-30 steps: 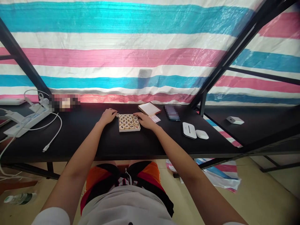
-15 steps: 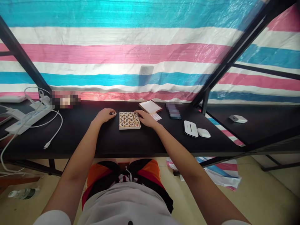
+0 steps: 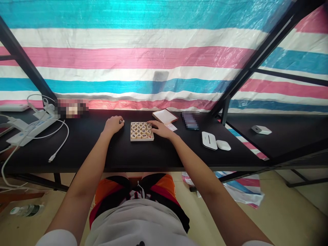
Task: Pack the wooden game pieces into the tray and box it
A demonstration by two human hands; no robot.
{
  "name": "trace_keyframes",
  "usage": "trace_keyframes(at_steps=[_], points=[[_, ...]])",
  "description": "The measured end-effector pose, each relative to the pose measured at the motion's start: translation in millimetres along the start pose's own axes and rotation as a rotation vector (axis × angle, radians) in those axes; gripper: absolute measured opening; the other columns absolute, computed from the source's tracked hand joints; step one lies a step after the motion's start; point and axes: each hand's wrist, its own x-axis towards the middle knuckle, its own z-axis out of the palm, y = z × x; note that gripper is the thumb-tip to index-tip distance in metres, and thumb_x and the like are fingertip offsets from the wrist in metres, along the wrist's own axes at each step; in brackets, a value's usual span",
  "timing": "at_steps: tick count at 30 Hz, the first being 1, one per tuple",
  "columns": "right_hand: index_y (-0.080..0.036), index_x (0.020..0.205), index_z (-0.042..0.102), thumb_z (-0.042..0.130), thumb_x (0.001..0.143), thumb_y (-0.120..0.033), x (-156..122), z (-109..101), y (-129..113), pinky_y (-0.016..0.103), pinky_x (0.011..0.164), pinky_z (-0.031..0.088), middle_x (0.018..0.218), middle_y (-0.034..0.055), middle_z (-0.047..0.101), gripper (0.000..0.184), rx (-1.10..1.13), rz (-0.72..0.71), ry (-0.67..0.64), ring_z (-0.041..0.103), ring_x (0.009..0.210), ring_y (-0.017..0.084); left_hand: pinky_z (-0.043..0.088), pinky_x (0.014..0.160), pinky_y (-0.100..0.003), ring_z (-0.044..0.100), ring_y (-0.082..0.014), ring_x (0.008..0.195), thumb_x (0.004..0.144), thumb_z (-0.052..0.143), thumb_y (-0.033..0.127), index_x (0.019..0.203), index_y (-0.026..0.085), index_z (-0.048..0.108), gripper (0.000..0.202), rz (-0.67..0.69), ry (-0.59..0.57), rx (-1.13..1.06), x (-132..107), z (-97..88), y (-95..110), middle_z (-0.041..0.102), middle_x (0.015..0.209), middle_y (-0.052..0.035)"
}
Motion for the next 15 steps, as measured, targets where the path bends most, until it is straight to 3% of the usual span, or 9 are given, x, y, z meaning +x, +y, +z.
trace_keyframes(at_steps=[3, 5, 7, 10, 15], points=[[-0.026, 0.134, 0.050, 0.053, 0.081, -0.022, -0.1, -0.1, -2.6, 0.039, 0.108, 0.038, 0.138, 0.0047, 0.050, 0.053, -0.015, 0.007, -0.002, 0.054, 0.119, 0.020, 0.044, 0.080, -0.034, 0.059, -0.0256, 0.092, 0.082, 0.054, 0.029, 0.093, 0.020, 0.066, 0.019, 0.060, 0.145, -0.063, -2.4, -7.7, 11.7, 0.067, 0.095, -0.0082], [-0.025, 0.132, 0.051, 0.053, 0.081, -0.022, -0.2, -0.6, -6.0, 0.039, 0.108, 0.038, 0.138, 0.0048, 0.050, 0.052, -0.027, 0.012, 0.001, 0.053, 0.120, 0.020, 0.045, 0.083, -0.033, 0.058, -0.0231, 0.093, 0.083, 0.053, 0.030, 0.093, 0.019, 0.066, 0.019, 0.193, 0.196, -0.187, -5.3, -12.3, 25.3, 0.067, 0.094, -0.0064], [-0.024, 0.130, 0.053, 0.053, 0.081, -0.022, -0.5, -1.2, -9.9, 0.039, 0.108, 0.038, 0.137, 0.0057, 0.051, 0.049, -0.037, 0.024, 0.008, 0.053, 0.120, 0.020, 0.045, 0.085, -0.031, 0.058, -0.0203, 0.092, 0.085, 0.053, 0.032, 0.095, 0.019, 0.066, 0.021, 0.384, 0.183, -0.284, -10.0, -14.0, 43.3, 0.067, 0.095, -0.0049], [-0.022, 0.128, 0.055, 0.053, 0.081, -0.022, -1.0, -1.7, -14.1, 0.039, 0.107, 0.039, 0.136, 0.0072, 0.051, 0.047, -0.050, 0.030, 0.015, 0.053, 0.120, 0.020, 0.044, 0.087, -0.032, 0.058, -0.0194, 0.089, 0.087, 0.052, 0.032, 0.093, 0.019, 0.067, 0.021, 0.654, 0.143, -0.253, -19.5, -9.7, 72.8, 0.068, 0.094, -0.0049], [-0.021, 0.127, 0.056, 0.051, 0.081, -0.020, -0.9, -1.2, -13.4, 0.038, 0.107, 0.038, 0.134, 0.0072, 0.054, 0.046, -0.066, 0.004, 0.029, 0.053, 0.120, 0.020, 0.043, 0.090, -0.032, 0.059, -0.0188, 0.092, 0.089, 0.051, 0.025, 0.092, 0.020, 0.067, 0.017, 0.872, 0.044, -0.210, -31.9, 6.6, 100.2, 0.068, 0.092, -0.0044]])
